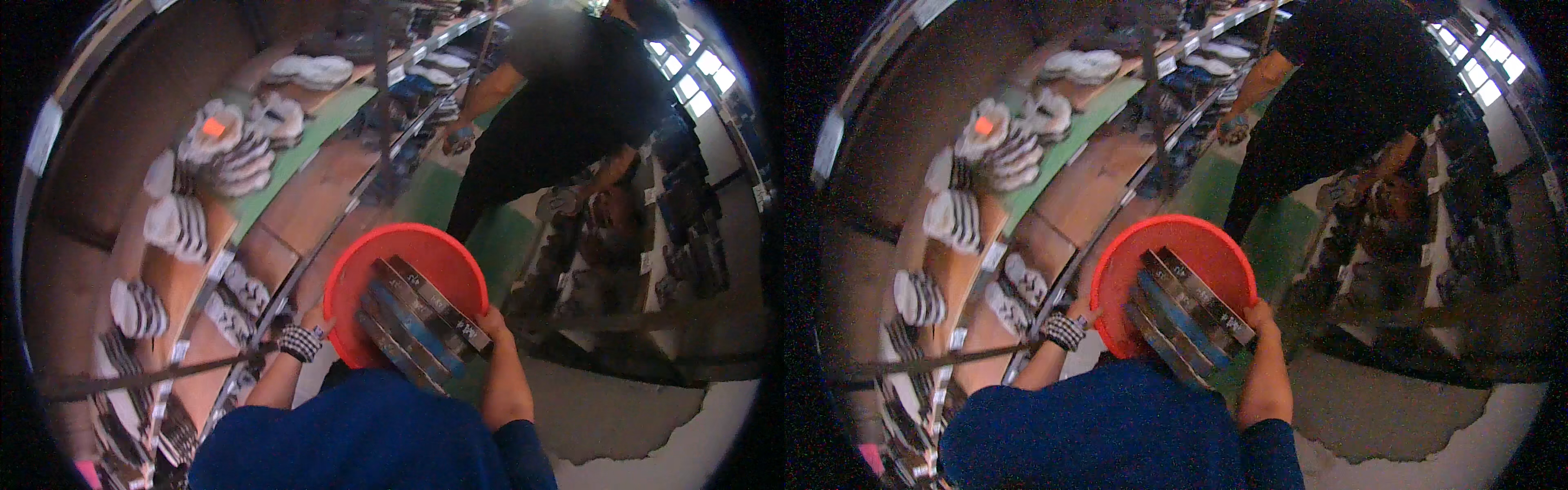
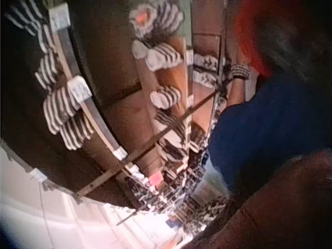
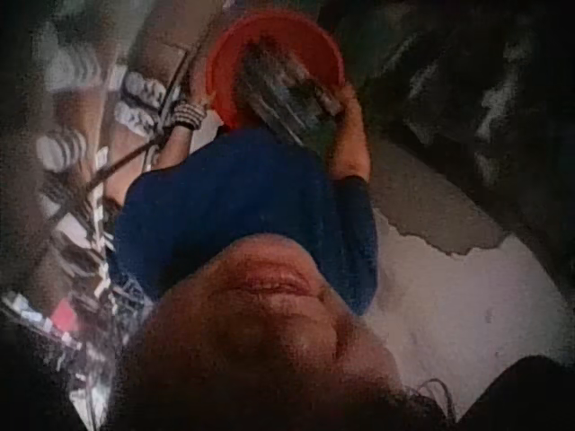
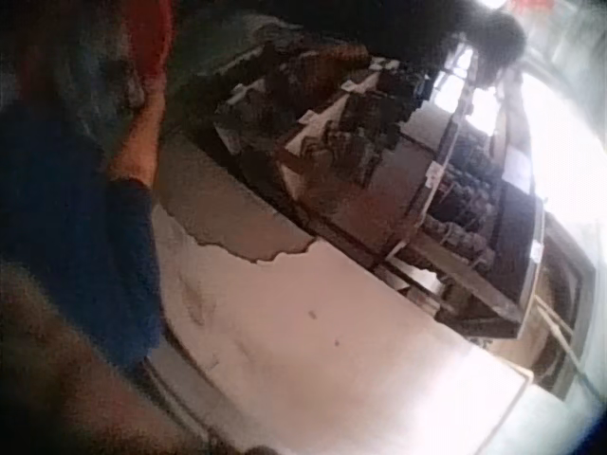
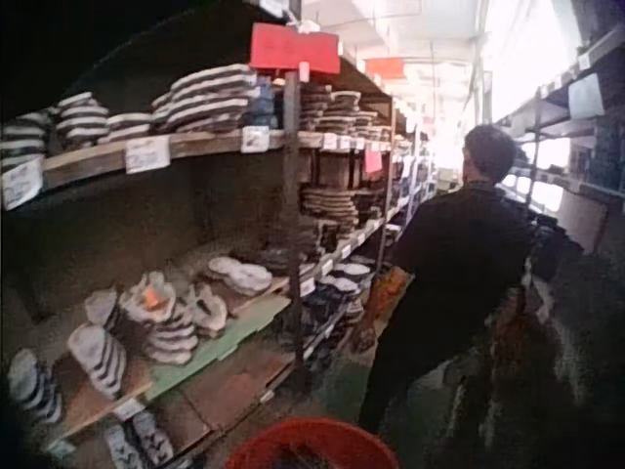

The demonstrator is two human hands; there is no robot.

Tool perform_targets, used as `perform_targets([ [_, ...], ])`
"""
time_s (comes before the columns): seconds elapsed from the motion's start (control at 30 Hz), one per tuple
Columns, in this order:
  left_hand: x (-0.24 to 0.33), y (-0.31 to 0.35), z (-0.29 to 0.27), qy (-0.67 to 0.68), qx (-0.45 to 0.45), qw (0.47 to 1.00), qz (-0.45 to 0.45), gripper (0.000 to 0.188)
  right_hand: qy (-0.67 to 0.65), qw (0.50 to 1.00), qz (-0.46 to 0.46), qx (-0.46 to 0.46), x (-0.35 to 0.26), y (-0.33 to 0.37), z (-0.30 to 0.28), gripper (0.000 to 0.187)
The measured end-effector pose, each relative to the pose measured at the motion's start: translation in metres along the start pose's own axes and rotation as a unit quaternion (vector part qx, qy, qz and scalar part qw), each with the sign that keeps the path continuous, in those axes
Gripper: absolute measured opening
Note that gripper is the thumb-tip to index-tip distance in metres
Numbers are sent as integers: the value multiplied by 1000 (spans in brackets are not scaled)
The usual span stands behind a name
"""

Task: The person walks through a shoe-parts warehouse, picks up a red bucket containing shoe soles, and sorts the soles by size and type. They place selected soles onto shelves and continue carrying the bucket through the aisles.

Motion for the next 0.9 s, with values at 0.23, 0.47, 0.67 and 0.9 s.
perform_targets([
  [0.23,96,-146,-44,-21,-6,999,44,42,26,996,74,46,-37,-115,-95,40],
  [0.47,168,-279,-72,-28,-38,998,34,38,-29,990,100,94,-57,-204,-175,40],
  [0.67,235,-389,-44,64,-126,990,9,39,-13,993,101,64,-58,-314,-256,44],
  [0.9,321,-471,-71,29,-77,996,-17,38,60,996,67,26,-56,-469,-334,39],
])
Point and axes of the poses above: each hand's wrist, its own y-axis away from the middle knuckle, its own z-axis out of the palm, x = y × z, the point moved 10 cm from there along -y, towards the middle knuckle, and after that the axes turned 15 degrees about -y, right-handed, at the moved point
